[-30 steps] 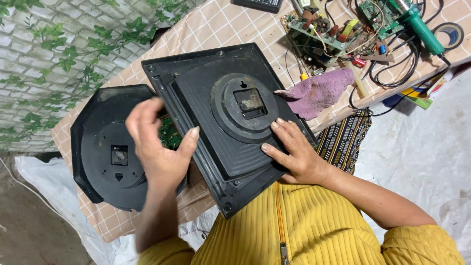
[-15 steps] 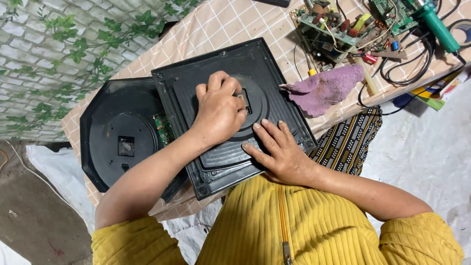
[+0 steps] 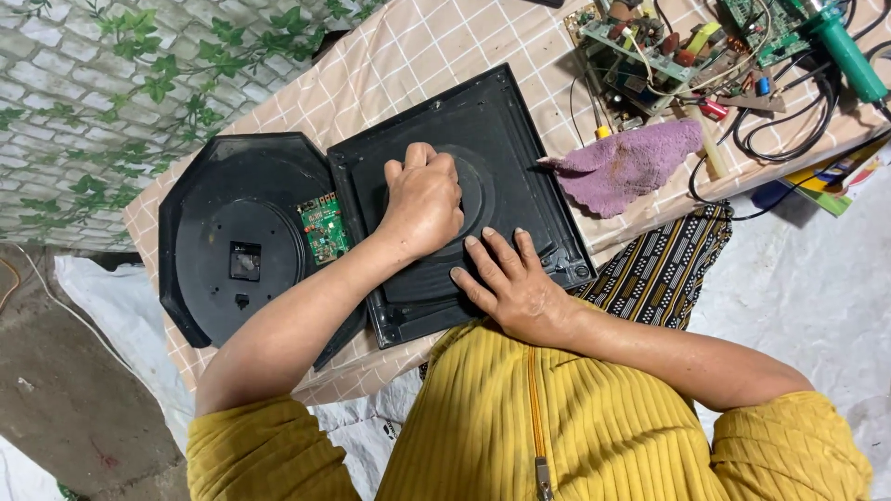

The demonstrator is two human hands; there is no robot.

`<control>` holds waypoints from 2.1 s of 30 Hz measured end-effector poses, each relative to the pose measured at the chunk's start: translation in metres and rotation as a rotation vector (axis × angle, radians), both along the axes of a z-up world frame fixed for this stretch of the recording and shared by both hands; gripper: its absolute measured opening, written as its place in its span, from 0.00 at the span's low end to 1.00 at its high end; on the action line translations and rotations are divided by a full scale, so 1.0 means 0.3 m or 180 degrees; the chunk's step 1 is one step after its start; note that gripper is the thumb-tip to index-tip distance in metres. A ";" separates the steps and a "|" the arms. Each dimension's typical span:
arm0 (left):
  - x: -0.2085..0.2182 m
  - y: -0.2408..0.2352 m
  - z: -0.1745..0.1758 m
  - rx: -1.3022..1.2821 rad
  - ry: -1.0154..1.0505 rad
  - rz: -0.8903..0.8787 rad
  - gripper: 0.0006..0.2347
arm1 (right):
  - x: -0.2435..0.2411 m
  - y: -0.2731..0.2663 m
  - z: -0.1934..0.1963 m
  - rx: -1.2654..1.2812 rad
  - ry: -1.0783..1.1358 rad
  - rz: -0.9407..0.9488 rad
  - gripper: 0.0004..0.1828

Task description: The person uses a screwdriver to pry and remove a small component from the center of a black plastic housing. They then wipe the area with a cloth and use their fingers to clean the recess before placing a small electronic part into the housing.

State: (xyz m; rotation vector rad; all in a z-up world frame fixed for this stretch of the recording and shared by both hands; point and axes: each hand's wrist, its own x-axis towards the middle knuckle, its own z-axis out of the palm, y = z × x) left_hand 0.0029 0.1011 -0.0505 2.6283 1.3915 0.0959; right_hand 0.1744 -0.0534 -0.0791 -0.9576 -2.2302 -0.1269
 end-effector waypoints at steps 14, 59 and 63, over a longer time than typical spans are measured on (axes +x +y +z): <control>-0.052 -0.010 0.114 -0.0291 -0.0626 -0.0474 0.05 | 0.013 -0.001 -0.001 0.0078 -0.0118 0.0014 0.24; 0.078 0.135 0.132 -0.0416 -0.0795 -0.0602 0.32 | 0.323 0.010 -0.038 0.0576 0.0373 -0.0398 0.22; 0.079 0.144 0.185 -0.0528 -0.0861 -0.0374 0.31 | 0.340 0.041 -0.005 0.0601 0.0564 -0.0175 0.29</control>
